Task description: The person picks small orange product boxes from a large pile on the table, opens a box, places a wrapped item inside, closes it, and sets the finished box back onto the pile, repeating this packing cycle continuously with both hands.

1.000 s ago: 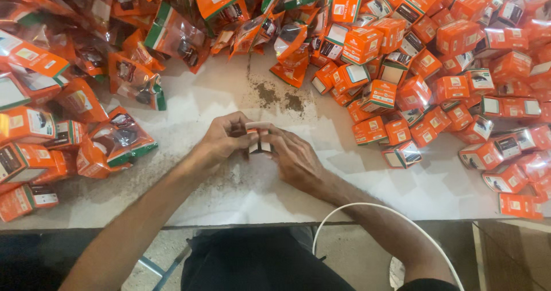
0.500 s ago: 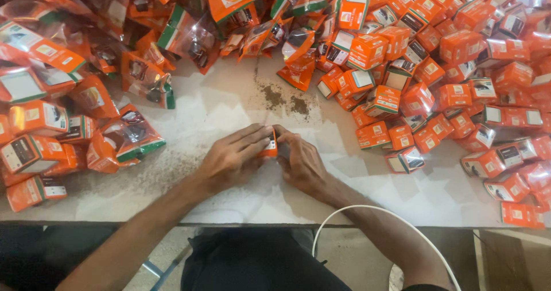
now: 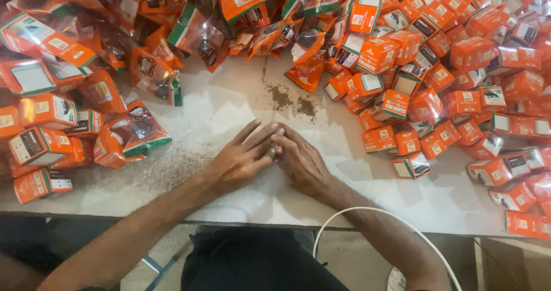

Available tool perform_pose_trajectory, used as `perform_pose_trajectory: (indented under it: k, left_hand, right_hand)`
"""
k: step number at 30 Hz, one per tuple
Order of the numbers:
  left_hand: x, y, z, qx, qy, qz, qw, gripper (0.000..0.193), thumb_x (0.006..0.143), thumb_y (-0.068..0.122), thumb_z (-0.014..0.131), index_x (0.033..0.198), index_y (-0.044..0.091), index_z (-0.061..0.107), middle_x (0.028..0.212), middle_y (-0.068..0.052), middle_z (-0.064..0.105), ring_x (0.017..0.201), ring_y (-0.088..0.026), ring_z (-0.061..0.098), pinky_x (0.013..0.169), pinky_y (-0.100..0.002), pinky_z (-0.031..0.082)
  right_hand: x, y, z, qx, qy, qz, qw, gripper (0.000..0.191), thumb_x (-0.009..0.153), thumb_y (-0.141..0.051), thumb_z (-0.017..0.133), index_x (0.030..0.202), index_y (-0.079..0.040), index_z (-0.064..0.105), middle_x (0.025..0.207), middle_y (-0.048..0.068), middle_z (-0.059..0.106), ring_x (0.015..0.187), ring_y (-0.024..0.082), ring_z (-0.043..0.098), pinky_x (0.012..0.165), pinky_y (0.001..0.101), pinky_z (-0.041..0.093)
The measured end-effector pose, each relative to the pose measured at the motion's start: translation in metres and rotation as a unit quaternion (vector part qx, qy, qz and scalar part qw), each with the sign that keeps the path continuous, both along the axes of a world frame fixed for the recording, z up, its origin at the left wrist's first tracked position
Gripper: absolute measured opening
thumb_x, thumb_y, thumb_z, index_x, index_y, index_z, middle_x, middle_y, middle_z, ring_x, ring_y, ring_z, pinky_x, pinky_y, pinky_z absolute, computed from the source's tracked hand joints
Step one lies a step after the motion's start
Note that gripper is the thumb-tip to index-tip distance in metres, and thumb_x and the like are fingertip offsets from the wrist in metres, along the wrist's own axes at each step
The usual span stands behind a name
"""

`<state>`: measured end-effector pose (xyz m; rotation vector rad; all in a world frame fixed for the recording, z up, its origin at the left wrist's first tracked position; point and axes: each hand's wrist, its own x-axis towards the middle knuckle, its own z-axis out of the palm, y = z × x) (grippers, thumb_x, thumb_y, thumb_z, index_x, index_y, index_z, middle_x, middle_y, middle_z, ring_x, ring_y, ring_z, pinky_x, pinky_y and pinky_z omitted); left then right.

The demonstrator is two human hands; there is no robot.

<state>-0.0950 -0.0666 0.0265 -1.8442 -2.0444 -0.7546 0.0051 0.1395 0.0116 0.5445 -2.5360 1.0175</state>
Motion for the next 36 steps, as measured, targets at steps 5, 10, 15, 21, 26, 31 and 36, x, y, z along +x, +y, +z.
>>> perform_pose_trajectory:
  k: [5,10,15,21,26,31,36]
  left_hand:
    - [0.001,-0.009,0.005,0.0,-0.038,0.018,0.999,0.035,0.079,0.015,0.077,0.11,0.006,0.066,0.147,-0.026,0.054,0.145,-0.04,0.042,0.12,-0.062,0.025]
    - [-0.037,-0.05,0.017,0.108,-0.041,0.155,0.981,0.041,0.1,0.018,0.074,0.135,0.004,0.058,0.157,-0.021,0.047,0.152,-0.038,0.04,0.129,-0.06,0.026]
    - [-0.139,-0.121,0.057,0.02,0.097,0.45,0.888,0.061,0.094,0.024,0.08,0.142,0.003,0.048,0.157,-0.025,0.04,0.147,-0.046,0.037,0.121,-0.063,0.024]
    - [-0.189,-0.166,0.071,-0.119,0.003,0.584,0.803,0.085,0.075,0.026,0.084,0.143,-0.004,0.043,0.132,-0.034,0.047,0.119,-0.051,0.05,0.093,-0.06,0.047]
    - [-0.119,-0.099,0.046,0.176,-0.102,0.37,0.907,0.038,0.093,-0.008,0.061,0.13,0.001,0.054,0.115,-0.016,0.055,0.101,-0.026,0.059,0.081,-0.038,0.052]
    - [-0.021,0.021,-0.012,0.126,-0.692,0.088,0.706,0.02,0.093,0.005,0.056,0.112,0.003,0.062,0.096,-0.004,0.062,0.088,-0.012,0.06,0.077,-0.029,0.052]
    - [-0.041,0.03,-0.017,0.031,-0.293,0.188,0.937,0.02,0.084,0.003,0.062,0.103,0.002,0.069,0.102,-0.015,0.066,0.097,-0.035,0.065,0.084,-0.044,0.052]
  right_hand:
    - [-0.008,0.014,0.004,0.042,0.009,0.0,0.999,0.07,0.083,0.007,0.072,0.143,-0.013,0.042,0.138,0.023,0.055,0.118,0.046,0.064,0.093,0.0471,0.059]
    - [-0.02,0.06,0.031,0.07,0.192,-0.333,0.92,0.094,0.105,-0.026,0.082,0.165,-0.014,0.01,0.159,0.026,0.016,0.147,0.041,0.024,0.123,0.0559,0.029]
    - [-0.022,0.046,0.022,0.109,0.205,-0.26,0.937,0.104,0.095,-0.03,0.088,0.161,-0.016,0.009,0.166,0.03,0.003,0.158,0.049,0.009,0.126,0.0671,0.022]
    - [-0.018,0.03,0.003,0.086,0.163,-0.191,0.964,0.094,0.089,-0.021,0.091,0.156,-0.015,0.024,0.165,0.025,0.017,0.155,0.047,0.027,0.127,0.0643,0.031]
    - [-0.025,0.01,-0.006,0.044,0.111,-0.096,0.988,0.092,0.085,-0.019,0.088,0.153,-0.013,0.027,0.162,0.024,0.024,0.147,0.05,0.037,0.12,0.0605,0.04]
    - [-0.022,-0.005,-0.005,0.11,0.114,0.04,0.987,0.086,0.081,-0.003,0.082,0.151,-0.011,0.032,0.157,0.029,0.036,0.144,0.049,0.047,0.117,0.0546,0.048]
    - [-0.008,0.013,0.004,0.11,0.05,-0.001,0.993,0.072,0.074,-0.001,0.085,0.134,-0.01,0.045,0.142,0.019,0.058,0.128,0.038,0.062,0.106,0.0471,0.054]
